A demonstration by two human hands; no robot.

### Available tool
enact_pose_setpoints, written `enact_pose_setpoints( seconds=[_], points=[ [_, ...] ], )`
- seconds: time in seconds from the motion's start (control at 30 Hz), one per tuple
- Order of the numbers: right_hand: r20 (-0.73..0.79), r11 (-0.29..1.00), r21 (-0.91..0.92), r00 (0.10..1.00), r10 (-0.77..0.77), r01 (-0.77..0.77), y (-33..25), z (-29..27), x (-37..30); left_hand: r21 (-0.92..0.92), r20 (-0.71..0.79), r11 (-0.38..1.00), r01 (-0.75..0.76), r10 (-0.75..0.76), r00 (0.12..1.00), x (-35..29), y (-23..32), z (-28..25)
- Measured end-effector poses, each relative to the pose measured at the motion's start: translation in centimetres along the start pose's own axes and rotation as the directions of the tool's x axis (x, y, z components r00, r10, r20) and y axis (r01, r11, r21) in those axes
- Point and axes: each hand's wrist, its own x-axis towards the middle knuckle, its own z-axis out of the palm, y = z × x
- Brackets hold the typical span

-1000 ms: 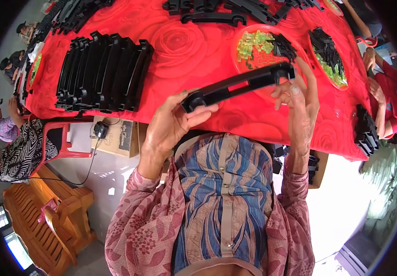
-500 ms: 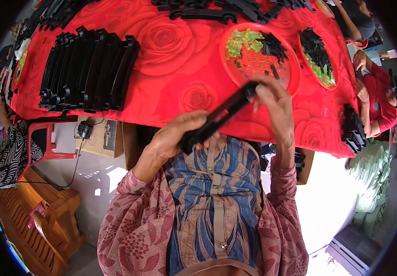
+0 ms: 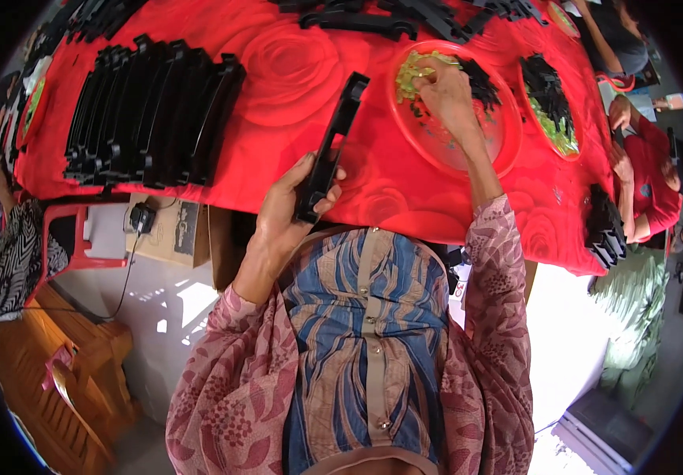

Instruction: The person assembles plastic components by inserting small pieces into black plastic frames by hand and placing the completed frames onto a stack on the table.

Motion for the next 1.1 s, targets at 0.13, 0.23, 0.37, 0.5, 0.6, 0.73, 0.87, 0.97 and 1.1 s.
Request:
enact_pose_setpoints(
  seconds=[0.13,0.23,0.37,0.5,0.6,0.73,0.87,0.97,1.1],
  points=[
    [0.045,0.973,0.134,0.982,0.182,-0.186,1.3,0.5,0.3,0.133,-0.071,0.991,-0.009,0.019,0.997,-0.1,0.1,2.4],
    [0.053,0.959,0.189,0.977,0.207,-0.213,1.5,0.7,0.2,0.151,-0.033,0.988,-0.026,0.032,0.999,-0.1,0.2,1.8],
    [0.049,0.928,0.297,0.974,0.223,-0.227,0.5,0.1,-0.8,0.121,0.053,0.991,-0.06,0.054,0.997,-0.2,0.1,1.5],
    [0.01,0.89,0.371,0.96,0.28,-0.263,0.2,-0.8,-2.8,0.214,0.003,0.974,-0.07,0.071,0.997,0.1,-0.6,2.6],
    [-0.143,0.833,0.536,0.957,0.252,-0.139,-2.9,-2.9,-5.7,0.215,-0.022,0.973,-0.078,0.085,0.996,0.2,-1.1,2.9],
    [0.089,0.569,0.796,0.97,0.227,-0.206,-8.7,-7.3,-10.0,0.288,-0.034,0.956,-0.065,0.078,0.996,0.4,-1.9,3.4],
    [0.142,0.475,0.854,0.973,0.183,-0.214,-9.8,-6.5,-11.7,0.276,-0.038,0.96,-0.041,0.053,0.998,0.7,-3.1,3.7],
    [0.131,0.482,0.849,0.97,0.207,-0.217,-10.2,-5.8,-12.1,0.278,-0.057,0.96,-0.032,0.05,0.997,0.7,-3.4,4.2],
    [0.086,0.554,0.808,0.97,0.226,-0.201,-10.8,-5.3,-12.3,0.267,-0.038,0.963,-0.043,0.055,0.998,0.8,-3.6,3.9]
  ],
)
